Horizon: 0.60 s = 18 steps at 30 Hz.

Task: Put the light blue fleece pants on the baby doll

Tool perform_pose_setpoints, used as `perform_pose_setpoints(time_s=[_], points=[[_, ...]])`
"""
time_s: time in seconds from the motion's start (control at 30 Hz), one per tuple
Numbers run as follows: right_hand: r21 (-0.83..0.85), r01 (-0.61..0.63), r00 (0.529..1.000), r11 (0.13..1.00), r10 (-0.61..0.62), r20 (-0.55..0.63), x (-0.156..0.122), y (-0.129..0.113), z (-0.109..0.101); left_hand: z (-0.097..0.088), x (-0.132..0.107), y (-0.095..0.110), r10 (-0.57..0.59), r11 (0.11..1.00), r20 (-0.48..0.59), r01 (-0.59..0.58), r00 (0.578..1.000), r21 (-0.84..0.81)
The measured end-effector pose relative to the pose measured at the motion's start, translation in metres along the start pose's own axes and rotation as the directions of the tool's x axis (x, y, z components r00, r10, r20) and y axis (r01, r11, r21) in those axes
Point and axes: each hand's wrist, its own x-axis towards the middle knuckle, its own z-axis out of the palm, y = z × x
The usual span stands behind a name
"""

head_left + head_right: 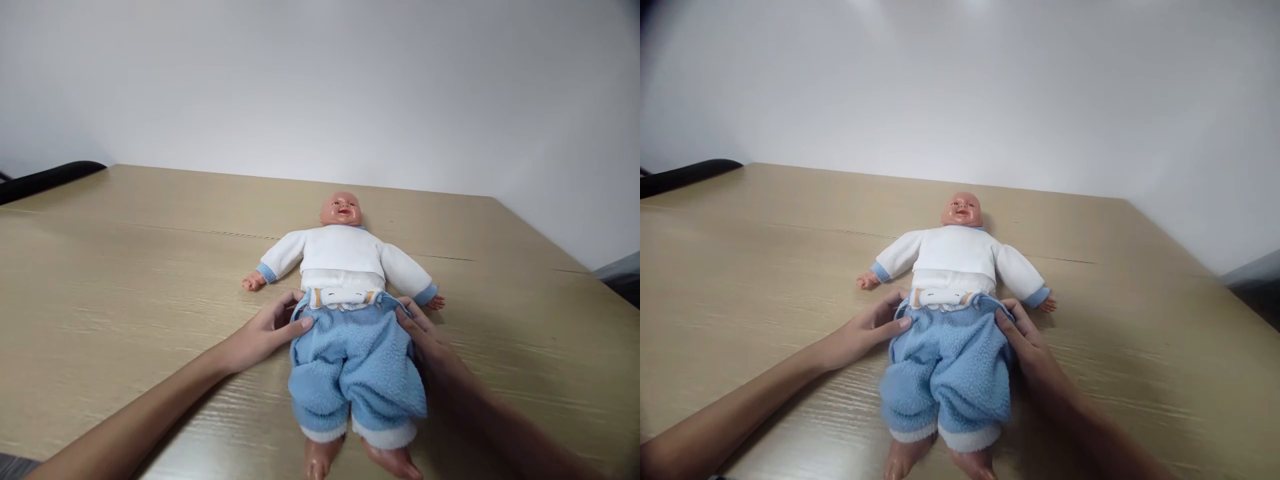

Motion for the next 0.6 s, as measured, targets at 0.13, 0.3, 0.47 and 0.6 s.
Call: perform_pose_setpoints(time_s=[0.13, 0.3, 0.47, 0.6], points=[[-0.017, 0.047, 0.999, 0.999, -0.047, -0.005, 0.004, 0.004, 0.0, -0.003, 0.001, -0.003, 0.008, 0.996, -0.017, -0.007, 1.0, 0.087], [-0.086, 0.131, 0.991, 0.988, -0.131, 0.008, 0.006, 0.001, -0.004, -0.008, 0.005, -0.006, 0.044, 0.992, -0.101, -0.032, 0.994, 0.119], [-0.356, 0.339, 0.94, 0.871, -0.332, 0.082, 0.012, -0.022, -0.004, -0.013, 0.026, 0.001, 0.262, 0.943, -0.242, -0.194, 0.934, 0.27], [-0.478, 0.455, 0.882, 0.751, -0.453, 0.127, 0.036, -0.038, 0.004, -0.019, 0.056, 0.004, 0.391, 0.857, -0.246, -0.253, 0.887, 0.448]])
